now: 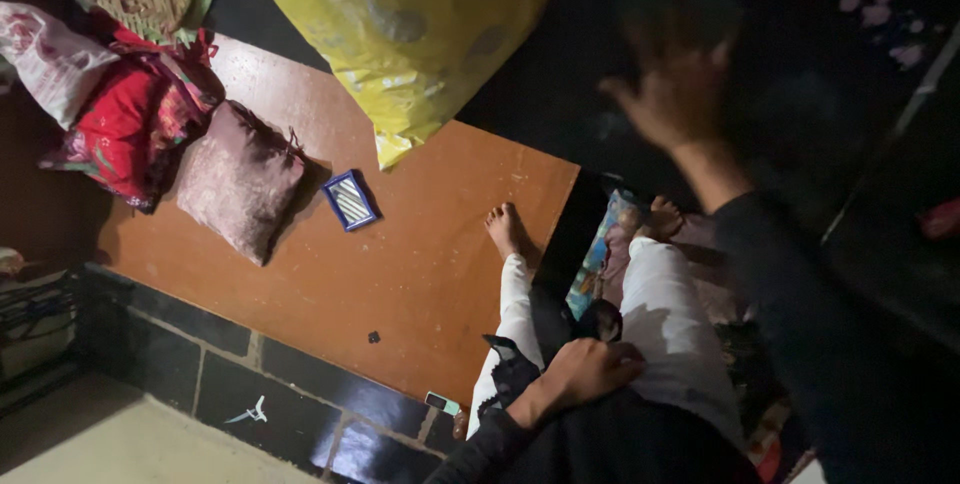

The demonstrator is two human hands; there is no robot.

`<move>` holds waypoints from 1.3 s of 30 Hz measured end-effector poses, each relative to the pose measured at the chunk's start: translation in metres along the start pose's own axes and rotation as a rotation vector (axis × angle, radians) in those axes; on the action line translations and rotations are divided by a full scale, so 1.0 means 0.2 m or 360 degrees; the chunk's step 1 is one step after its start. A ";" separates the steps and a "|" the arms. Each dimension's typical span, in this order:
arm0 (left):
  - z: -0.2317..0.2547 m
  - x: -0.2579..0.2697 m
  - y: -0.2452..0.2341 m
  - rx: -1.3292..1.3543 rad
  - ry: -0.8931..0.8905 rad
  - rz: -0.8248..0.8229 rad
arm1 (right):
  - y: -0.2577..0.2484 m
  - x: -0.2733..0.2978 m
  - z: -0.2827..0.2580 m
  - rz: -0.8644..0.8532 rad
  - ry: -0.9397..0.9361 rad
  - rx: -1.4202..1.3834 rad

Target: The person wipes the surface of a black bench or table by hand with a cloth, moving several plastic bags and other items to clean different sections.

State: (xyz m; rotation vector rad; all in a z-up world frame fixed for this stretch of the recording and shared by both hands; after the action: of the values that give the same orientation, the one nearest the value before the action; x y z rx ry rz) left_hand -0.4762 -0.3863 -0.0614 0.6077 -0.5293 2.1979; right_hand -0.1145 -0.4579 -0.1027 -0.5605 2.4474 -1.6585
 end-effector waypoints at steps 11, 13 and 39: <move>0.04 0.04 -0.07 -0.0062 0.0008 -0.0062 | 0.40 0.05 -0.83 -0.0148 -0.0636 0.0048; 0.05 0.05 -0.10 -0.0001 0.0036 -0.0057 | 0.49 0.13 -0.82 -0.0436 -0.0818 0.0069; 0.20 -0.05 -0.14 -0.0398 0.0379 -0.0407 | -0.26 1.51 0.09 -0.0056 0.0588 0.0823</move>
State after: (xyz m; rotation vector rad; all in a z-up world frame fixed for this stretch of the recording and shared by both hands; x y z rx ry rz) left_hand -0.4390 -0.3958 -0.0299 0.2598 -0.5561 1.8925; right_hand -0.3761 -0.6044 -0.0321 -0.2386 2.0722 -2.4730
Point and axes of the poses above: each hand's wrist, its own x-axis away from the middle knuckle, its own y-axis out of the palm, z = x × y, the point moved 8 cm from there along -x, towards the middle knuckle, and after that the axes turned 7 degrees about -x, right-handed, at the moved point
